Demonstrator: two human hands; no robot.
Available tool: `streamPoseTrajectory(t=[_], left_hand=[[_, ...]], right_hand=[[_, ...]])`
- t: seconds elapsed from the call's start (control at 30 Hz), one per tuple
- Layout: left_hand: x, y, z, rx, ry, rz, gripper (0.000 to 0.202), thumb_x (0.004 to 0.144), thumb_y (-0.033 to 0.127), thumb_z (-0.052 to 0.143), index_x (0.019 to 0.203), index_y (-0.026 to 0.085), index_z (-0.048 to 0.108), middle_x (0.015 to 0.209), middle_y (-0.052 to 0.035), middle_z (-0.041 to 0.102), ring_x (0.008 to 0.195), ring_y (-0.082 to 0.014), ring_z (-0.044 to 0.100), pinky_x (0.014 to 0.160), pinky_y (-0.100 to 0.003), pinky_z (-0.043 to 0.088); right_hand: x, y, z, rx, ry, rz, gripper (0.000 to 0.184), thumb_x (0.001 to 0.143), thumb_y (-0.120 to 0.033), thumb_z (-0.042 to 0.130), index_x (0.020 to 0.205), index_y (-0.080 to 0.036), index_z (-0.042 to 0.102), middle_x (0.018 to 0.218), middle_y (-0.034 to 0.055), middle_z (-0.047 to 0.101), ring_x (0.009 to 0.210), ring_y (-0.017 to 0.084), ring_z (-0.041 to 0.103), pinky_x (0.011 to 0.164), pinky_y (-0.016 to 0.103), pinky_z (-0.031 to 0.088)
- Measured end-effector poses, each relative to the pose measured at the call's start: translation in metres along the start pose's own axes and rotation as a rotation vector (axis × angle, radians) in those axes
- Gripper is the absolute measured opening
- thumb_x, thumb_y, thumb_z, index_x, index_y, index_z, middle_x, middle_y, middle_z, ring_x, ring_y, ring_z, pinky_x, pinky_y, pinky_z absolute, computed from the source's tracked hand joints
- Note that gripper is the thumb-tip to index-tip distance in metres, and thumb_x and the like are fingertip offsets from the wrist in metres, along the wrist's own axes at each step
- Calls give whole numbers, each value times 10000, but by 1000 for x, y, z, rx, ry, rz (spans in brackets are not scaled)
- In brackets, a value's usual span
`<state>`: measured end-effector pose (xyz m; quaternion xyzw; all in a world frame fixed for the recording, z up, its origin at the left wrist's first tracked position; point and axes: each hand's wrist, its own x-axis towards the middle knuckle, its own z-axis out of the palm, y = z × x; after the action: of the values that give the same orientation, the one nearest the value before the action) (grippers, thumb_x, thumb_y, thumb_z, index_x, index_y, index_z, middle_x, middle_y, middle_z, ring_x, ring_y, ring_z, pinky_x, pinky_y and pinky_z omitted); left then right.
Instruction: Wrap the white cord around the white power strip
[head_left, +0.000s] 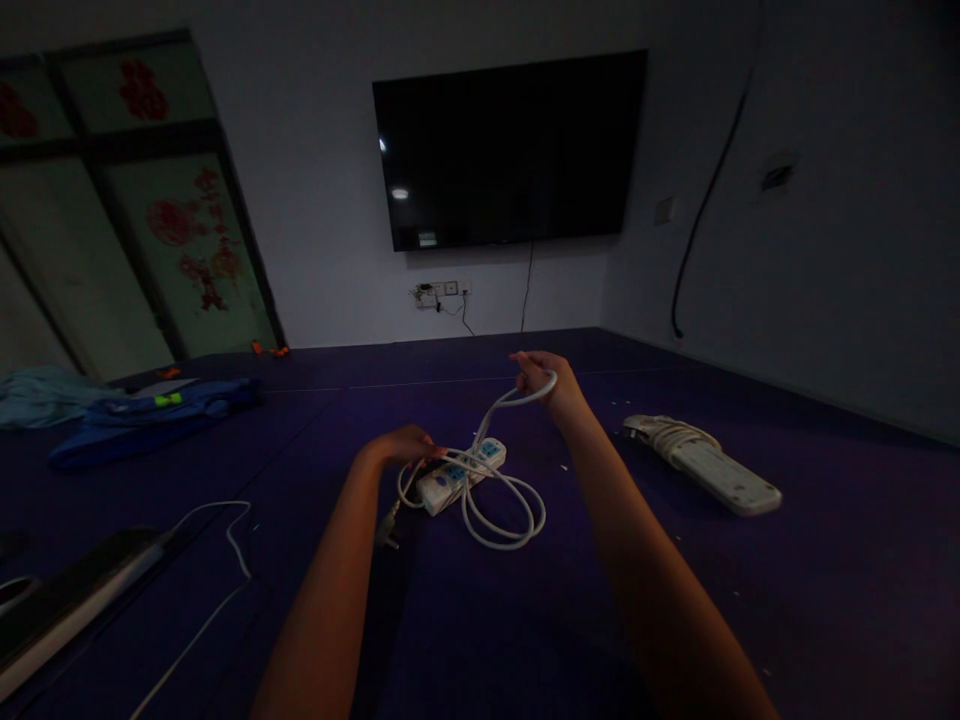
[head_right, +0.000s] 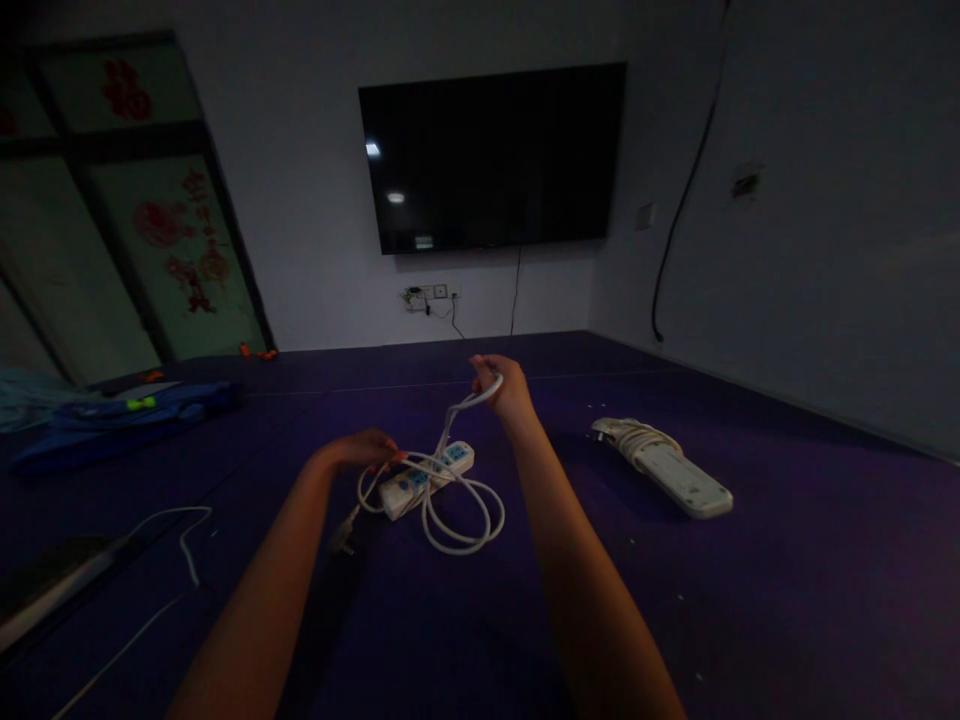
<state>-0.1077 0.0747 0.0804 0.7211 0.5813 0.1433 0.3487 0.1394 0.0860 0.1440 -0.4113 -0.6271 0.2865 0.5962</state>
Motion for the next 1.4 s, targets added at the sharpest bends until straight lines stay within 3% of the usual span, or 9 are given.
streamPoseTrajectory(t=[0.1, 0.33, 0.9, 1.2, 1.4], left_hand=[[4, 0, 1, 10, 14, 9, 329, 604, 486, 608, 564, 162, 563, 498, 16, 505, 465, -102, 405, 478, -240, 271], [8, 1, 5, -20, 44, 76, 304, 537, 432, 648, 645, 153, 595, 534, 24, 522, 500, -107, 433, 499, -237, 304], [6, 11, 14, -57, 197, 194, 259, 463, 261, 728, 647, 142, 590, 622, 7, 571, 611, -136, 508, 576, -246, 373], [0, 34, 5, -12, 473, 308, 74, 599, 98, 605, 601, 153, 557, 685, -20, 603, 713, -142, 556, 712, -259, 430], [-32, 57, -14, 18, 811, 410, 45, 674, 184, 612, 655, 161, 578, 732, -19, 608, 726, -139, 558, 704, -264, 441]], right_hand=[[-1, 5, 0, -93, -55, 9, 297, 780, -385, 539, 793, -101, 623, 428, -31, 488, 346, 66, 395, 350, 179, 282], [0, 17, 3, -129, -161, 182, 233, 774, -220, 604, 959, -79, 619, 414, -58, 482, 318, 52, 388, 336, 163, 294], [2, 32, 3, -182, -184, 261, 278, 746, -212, 615, 990, -80, 629, 394, -71, 452, 307, 44, 363, 322, 151, 268], [5, 43, -1, -193, -218, 276, 274, 737, -167, 598, 1002, -101, 614, 403, -74, 477, 310, 55, 400, 321, 150, 295], [4, 47, -4, -176, -231, 280, 175, 723, -160, 613, 891, -118, 628, 442, -50, 527, 335, 53, 440, 332, 139, 317]])
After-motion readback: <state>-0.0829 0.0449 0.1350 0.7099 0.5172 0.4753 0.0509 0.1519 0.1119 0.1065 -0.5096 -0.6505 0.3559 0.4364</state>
